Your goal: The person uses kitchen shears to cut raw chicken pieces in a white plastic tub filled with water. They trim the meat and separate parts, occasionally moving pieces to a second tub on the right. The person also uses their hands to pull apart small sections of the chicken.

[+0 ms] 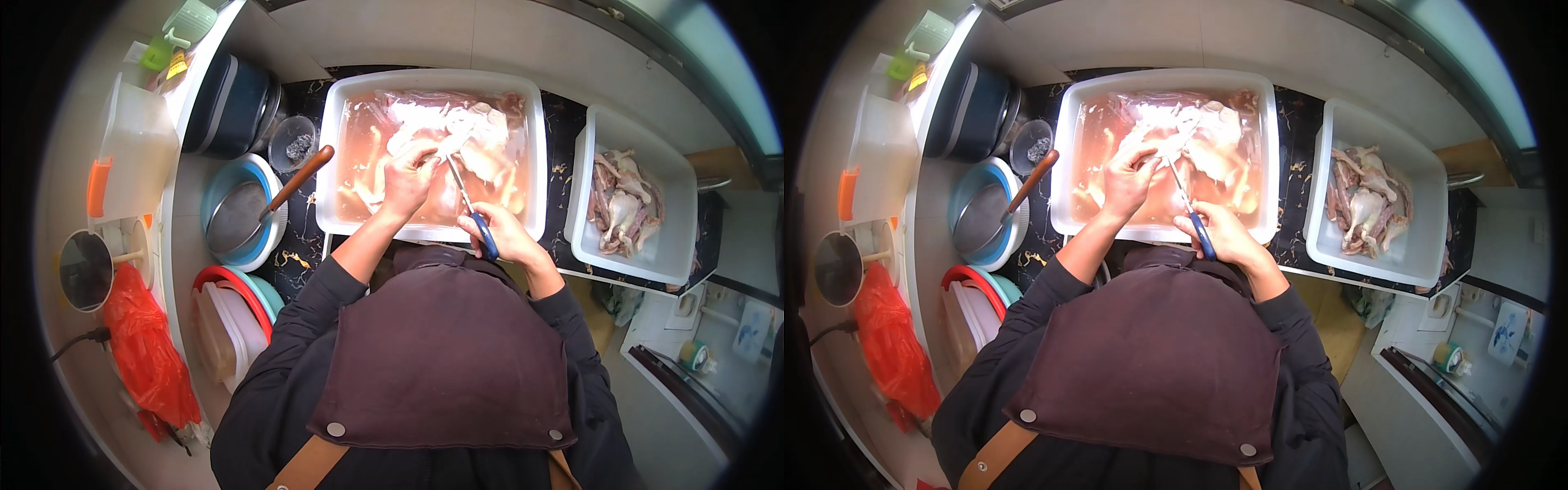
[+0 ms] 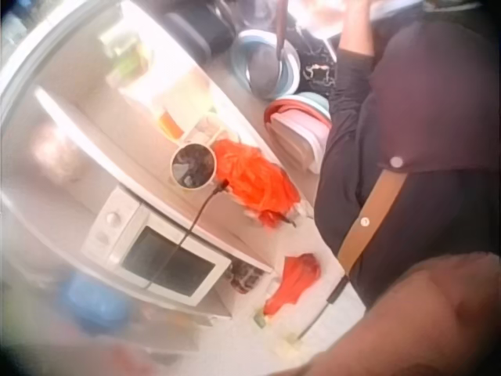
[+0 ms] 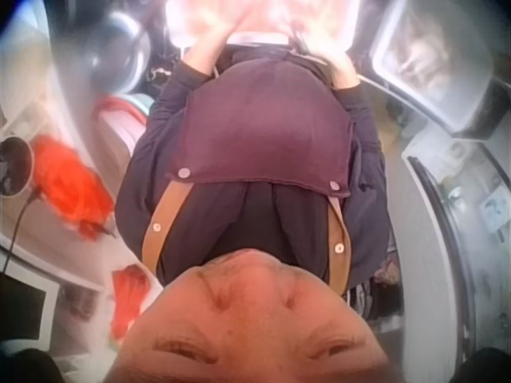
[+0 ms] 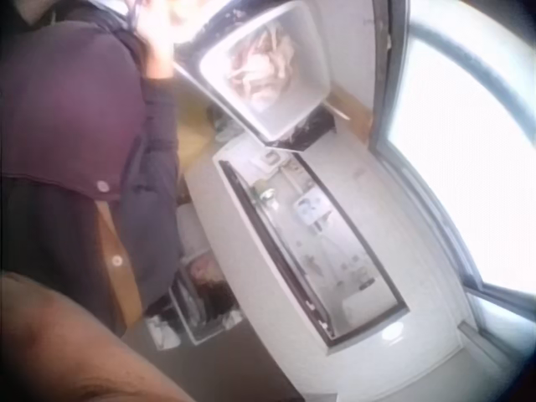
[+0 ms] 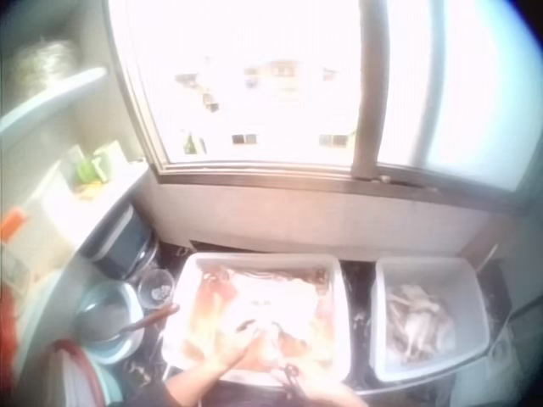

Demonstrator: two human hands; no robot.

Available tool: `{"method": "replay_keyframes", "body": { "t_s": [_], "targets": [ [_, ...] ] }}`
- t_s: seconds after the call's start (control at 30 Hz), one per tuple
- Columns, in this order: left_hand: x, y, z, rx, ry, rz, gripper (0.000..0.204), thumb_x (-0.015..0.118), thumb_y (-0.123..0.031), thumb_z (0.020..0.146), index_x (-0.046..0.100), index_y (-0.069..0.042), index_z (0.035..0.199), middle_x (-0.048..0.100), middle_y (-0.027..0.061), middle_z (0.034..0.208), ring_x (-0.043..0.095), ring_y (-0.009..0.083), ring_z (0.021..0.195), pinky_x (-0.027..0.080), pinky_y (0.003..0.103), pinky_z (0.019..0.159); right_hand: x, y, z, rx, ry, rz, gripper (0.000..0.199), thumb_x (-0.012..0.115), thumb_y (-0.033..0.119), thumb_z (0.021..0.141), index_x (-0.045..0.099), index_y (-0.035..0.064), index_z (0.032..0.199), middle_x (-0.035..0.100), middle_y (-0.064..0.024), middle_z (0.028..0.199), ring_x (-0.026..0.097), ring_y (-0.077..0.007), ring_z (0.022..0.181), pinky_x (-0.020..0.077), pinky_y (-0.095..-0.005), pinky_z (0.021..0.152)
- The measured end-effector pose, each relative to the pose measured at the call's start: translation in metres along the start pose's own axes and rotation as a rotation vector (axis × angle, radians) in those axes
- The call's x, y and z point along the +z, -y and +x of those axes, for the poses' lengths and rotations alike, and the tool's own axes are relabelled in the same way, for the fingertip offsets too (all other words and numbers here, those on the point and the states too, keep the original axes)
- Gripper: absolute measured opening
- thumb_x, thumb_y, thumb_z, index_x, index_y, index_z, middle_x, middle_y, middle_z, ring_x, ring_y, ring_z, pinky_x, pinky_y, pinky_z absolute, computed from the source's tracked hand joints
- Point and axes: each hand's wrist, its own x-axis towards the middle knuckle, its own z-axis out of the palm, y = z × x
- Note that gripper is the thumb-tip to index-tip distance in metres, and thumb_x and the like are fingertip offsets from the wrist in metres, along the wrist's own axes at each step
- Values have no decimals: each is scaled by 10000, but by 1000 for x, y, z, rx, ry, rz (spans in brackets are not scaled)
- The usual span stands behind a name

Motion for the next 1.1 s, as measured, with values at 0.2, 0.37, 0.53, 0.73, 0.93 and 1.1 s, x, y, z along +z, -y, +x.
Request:
{"method": "replay_keyframes", "body": {
  "t_s": [0.2,0.37,0.53,0.73,0.93,1.1],
  "targets": [
    [-1,6,-2,-20,-1,14,173,720,9,848,708,11,1020,723,113,940,721,174,843,580,294,744,-1,-7,2,-29,8,30,311,682,309,974,589,21,1044,541,18,660,532,-67,514,446,-232,470],
    [-2,0,-2,-2,-6,31,198,722,25,836,713,7,1033,724,114,944,720,181,835,580,293,740,-1,-5,2,-32,7,34,305,678,306,977,590,20,1032,544,17,647,533,-63,503,437,-224,462],
    [-3,4,0,35,-24,72,205,727,31,827,716,4,1029,729,114,951,720,177,822,581,292,729,1,0,2,-24,-13,2,304,698,301,963,602,15,1000,538,19,618,521,-62,476,422,-231,439],
    [-1,9,3,-22,-27,14,183,732,13,843,719,13,1025,738,108,920,721,161,813,582,281,726,3,-2,5,-15,-100,-76,304,738,283,932,626,1,945,524,23,584,497,-67,437,401,-248,409],
    [4,21,5,-261,-9,-287,126,710,-11,893,724,37,1009,741,88,922,708,142,831,577,263,753,-3,-6,6,-57,-172,-270,324,765,278,911,639,-20,930,572,2,650,510,-65,536,416,-262,491],
    [4,21,11,-562,97,-532,213,655,-15,941,684,39,1146,716,91,1006,697,150,879,591,256,785,-15,-20,14,-76,-213,-354,348,776,293,902,626,-16,960,587,-10,699,515,-65,609,423,-260,549]
  ]
}}
